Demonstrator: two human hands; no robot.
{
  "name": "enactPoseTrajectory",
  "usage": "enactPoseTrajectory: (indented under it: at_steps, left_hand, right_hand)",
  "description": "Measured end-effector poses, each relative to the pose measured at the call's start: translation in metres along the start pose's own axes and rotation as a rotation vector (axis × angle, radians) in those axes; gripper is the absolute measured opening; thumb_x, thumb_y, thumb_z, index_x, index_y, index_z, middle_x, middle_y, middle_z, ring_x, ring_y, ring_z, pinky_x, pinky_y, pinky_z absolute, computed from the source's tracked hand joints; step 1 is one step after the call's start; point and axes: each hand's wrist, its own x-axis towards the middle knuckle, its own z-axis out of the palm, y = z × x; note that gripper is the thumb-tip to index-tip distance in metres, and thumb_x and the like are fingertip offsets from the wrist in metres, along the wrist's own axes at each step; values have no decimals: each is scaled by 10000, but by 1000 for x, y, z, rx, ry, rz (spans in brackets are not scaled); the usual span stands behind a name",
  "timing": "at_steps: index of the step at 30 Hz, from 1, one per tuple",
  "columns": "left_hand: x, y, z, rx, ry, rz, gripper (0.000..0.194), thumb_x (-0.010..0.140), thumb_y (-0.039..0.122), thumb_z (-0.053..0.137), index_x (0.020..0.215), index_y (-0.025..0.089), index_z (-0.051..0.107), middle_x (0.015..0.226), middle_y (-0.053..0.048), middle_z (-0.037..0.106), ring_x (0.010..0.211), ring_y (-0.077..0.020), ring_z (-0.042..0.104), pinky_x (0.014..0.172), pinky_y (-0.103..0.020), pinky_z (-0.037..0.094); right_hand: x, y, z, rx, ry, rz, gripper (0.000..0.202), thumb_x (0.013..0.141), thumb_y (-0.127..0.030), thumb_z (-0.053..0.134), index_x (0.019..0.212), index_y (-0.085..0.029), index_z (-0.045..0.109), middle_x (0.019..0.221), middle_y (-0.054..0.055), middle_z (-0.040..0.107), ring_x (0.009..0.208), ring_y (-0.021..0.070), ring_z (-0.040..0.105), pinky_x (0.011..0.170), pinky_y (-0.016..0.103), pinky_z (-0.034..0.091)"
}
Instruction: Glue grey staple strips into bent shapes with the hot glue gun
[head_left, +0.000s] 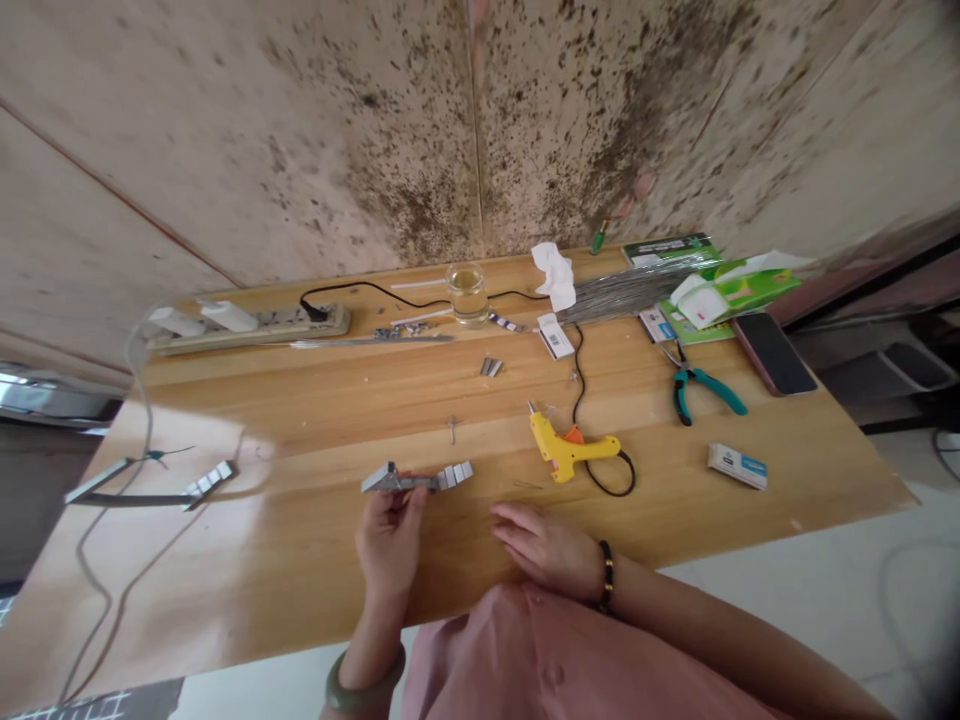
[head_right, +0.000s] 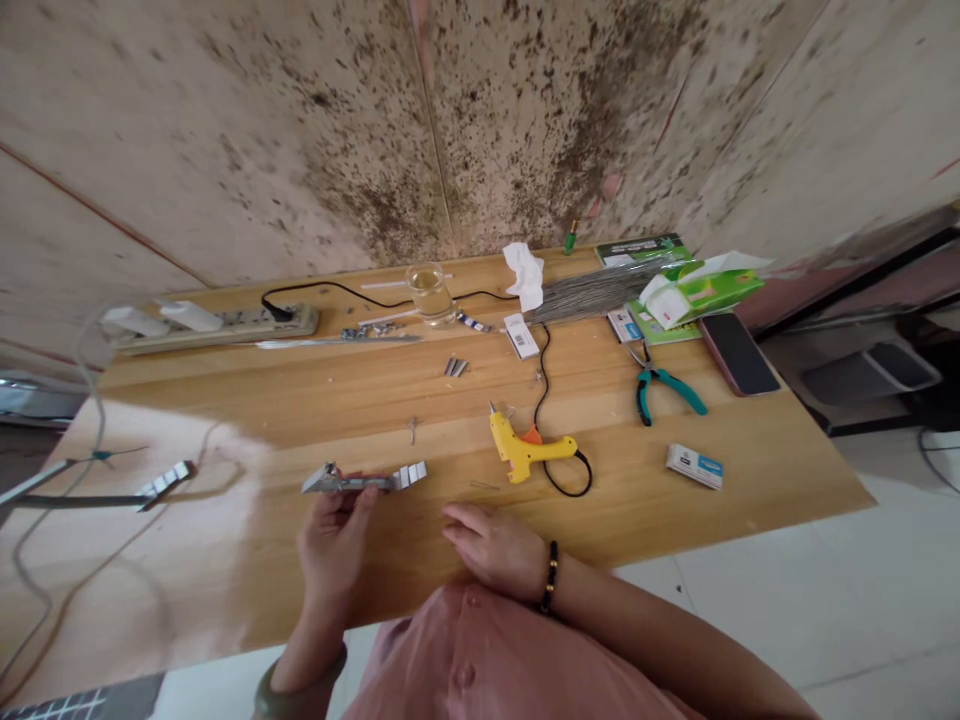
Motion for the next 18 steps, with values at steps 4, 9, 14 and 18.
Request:
enactPoseTrajectory:
  at_steps: [4, 9, 14, 18]
  left_hand:
    - [17, 7, -9, 4, -28, 27, 248, 743, 344, 632, 919, 168, 630, 940, -69, 694, 853, -184, 658, 777, -293, 508]
    - [53, 2, -14, 35, -4, 91, 237, 730, 350, 629, 903, 188, 631, 927, -64, 702, 880, -201, 652, 808, -318, 501]
    - [83, 2, -11, 153, -2, 165, 220, 743, 340, 603, 888, 180, 645, 865, -55, 706, 815, -188, 657, 754, -287, 496]
    - [104, -1, -10, 128, 38, 221, 235, 731, 348, 605, 895, 184, 644, 878, -55, 703, 826, -186, 652, 758, -283, 493]
  right_hand:
    - [0, 1, 0, 39, 2, 7, 275, 899, -140, 417, 1120, -137, 581, 1241, 106, 559, 1102, 177, 547, 921, 306, 491]
    - [0, 2, 0, 79, 0, 18, 277, 879, -121, 424, 1105, -137, 583, 1234, 111, 560, 1112, 173, 545, 933, 301, 485]
    - [-1, 2, 3, 87, -24, 33, 288, 889, -123, 406, 1123, -148, 572, 1257, 108, 543, 1126, 170, 538, 927, 296, 491]
    - [-1, 3, 4, 97, -34, 50, 301, 887, -126, 410, 1143, -164, 564, 1257, 96, 543, 1139, 166, 528, 941, 302, 483]
